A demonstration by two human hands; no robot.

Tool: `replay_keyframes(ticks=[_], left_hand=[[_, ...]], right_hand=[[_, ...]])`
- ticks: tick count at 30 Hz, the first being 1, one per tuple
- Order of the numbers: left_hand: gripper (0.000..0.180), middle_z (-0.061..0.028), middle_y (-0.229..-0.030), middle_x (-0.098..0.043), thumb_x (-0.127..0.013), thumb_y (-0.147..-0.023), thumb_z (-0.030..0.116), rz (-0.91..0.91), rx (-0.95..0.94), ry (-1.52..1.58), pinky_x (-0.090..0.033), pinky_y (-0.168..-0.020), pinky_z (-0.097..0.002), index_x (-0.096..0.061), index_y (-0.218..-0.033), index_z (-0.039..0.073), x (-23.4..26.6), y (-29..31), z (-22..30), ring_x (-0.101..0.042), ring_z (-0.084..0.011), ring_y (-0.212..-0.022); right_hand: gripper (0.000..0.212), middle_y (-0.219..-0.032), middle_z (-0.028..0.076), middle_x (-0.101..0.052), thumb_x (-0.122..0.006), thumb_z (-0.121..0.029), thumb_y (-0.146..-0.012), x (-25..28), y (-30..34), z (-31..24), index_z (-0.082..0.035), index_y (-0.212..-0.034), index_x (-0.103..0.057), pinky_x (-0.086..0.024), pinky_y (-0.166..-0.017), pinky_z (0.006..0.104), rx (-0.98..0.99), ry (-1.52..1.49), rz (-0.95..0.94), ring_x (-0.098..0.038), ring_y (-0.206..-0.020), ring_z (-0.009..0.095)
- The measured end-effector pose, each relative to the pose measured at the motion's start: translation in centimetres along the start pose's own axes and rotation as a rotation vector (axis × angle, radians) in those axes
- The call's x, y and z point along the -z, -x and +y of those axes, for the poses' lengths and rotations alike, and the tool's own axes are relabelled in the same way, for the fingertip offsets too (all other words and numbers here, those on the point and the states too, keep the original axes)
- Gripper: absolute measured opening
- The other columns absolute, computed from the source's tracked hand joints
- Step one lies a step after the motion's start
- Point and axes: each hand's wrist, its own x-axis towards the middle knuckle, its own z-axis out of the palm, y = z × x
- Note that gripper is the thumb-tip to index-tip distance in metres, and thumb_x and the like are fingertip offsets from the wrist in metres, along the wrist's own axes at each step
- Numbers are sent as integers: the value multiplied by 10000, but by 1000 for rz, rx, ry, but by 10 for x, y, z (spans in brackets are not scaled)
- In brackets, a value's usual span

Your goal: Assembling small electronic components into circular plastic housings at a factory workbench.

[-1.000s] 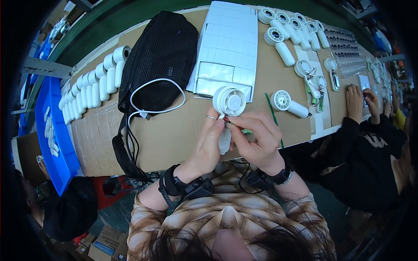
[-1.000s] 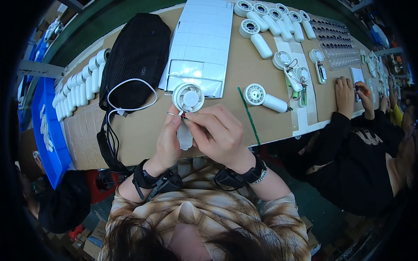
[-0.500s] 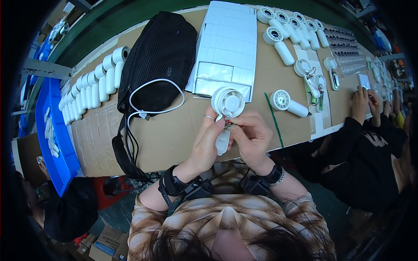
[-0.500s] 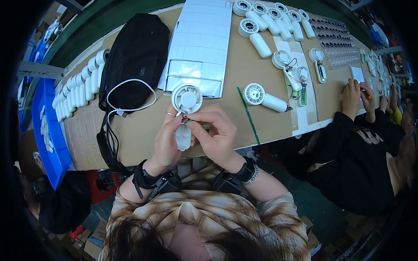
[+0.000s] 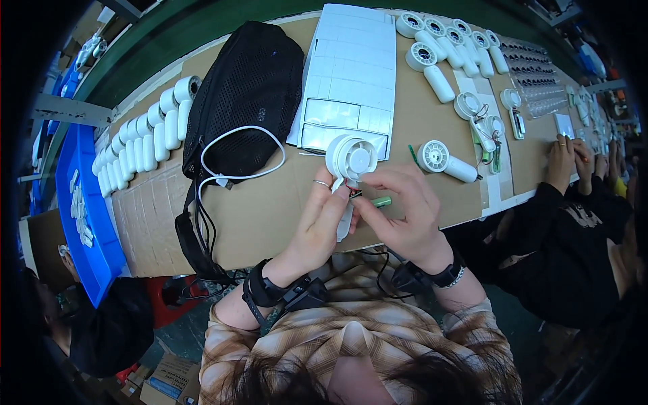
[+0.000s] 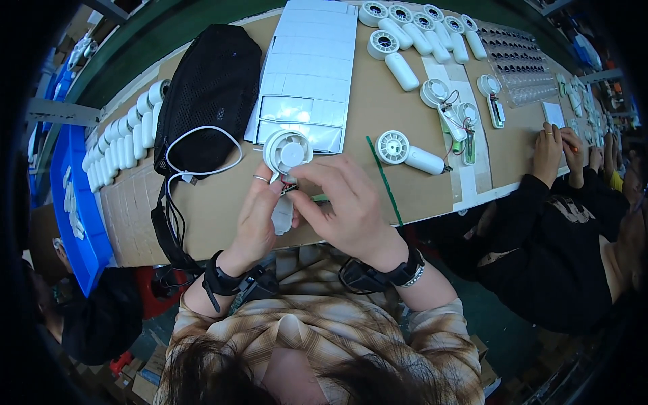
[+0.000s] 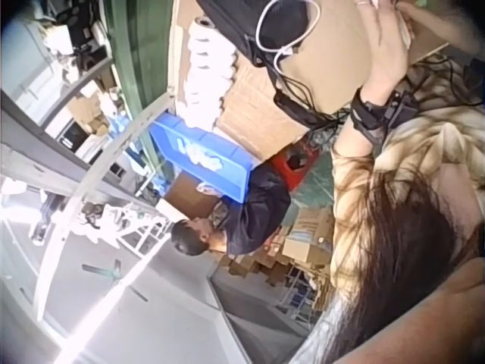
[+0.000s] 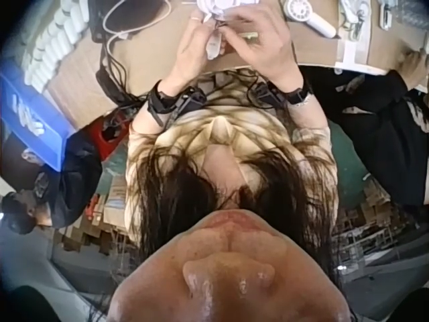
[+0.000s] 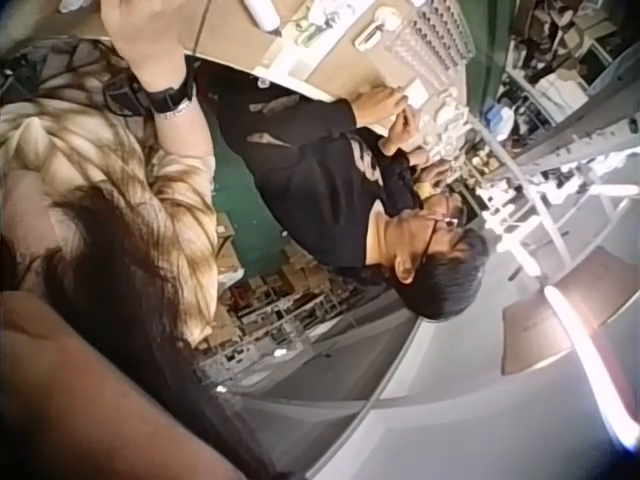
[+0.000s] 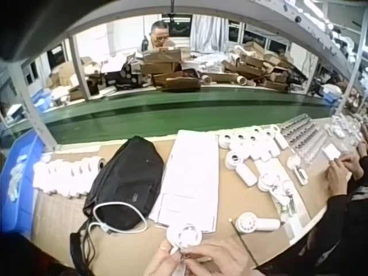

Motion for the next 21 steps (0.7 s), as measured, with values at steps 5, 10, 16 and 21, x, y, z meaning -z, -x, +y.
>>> replay_keyframes(ticks=[5,10,16,21], left_hand=[[262,-20,-939,-476,-331,-993,182,11,-40,-163,-394,-572,-213,-363,-1232,81,-4,1,2,-456,-66,-675],[303,-30,-945,-480,-304,-997,254,9,-10,-164,-395,-559,-213,-359,-1237,78,-1,-2,-1,-464,-78,-668],[440,-49,-968,-503,-254,-992,356,18,-3,3,-409,-539,-220,-319,-1320,71,1,-2,-8,-479,-98,-668],[470,-52,-969,-517,-252,-996,350,13,-48,-46,-417,-536,-220,-281,-1375,73,-3,-5,-5,-485,-103,-667]], right_hand=[[285,-890,88,-631,-746,26,-657,1,1,-3,-35,-928,-683,-500,-640,305,152,202,-9,-621,-778,229],[287,-842,80,-636,-749,23,-655,2,2,-3,-37,-930,-693,-491,-595,296,181,253,-71,-617,-731,216],[289,-868,78,-570,-732,59,-665,-3,10,6,-38,-936,-703,-487,-588,302,30,7,-7,-592,-704,175],[288,-894,58,-485,-689,108,-701,-22,22,11,-30,-954,-697,-480,-565,278,-118,-300,153,-568,-688,127]])
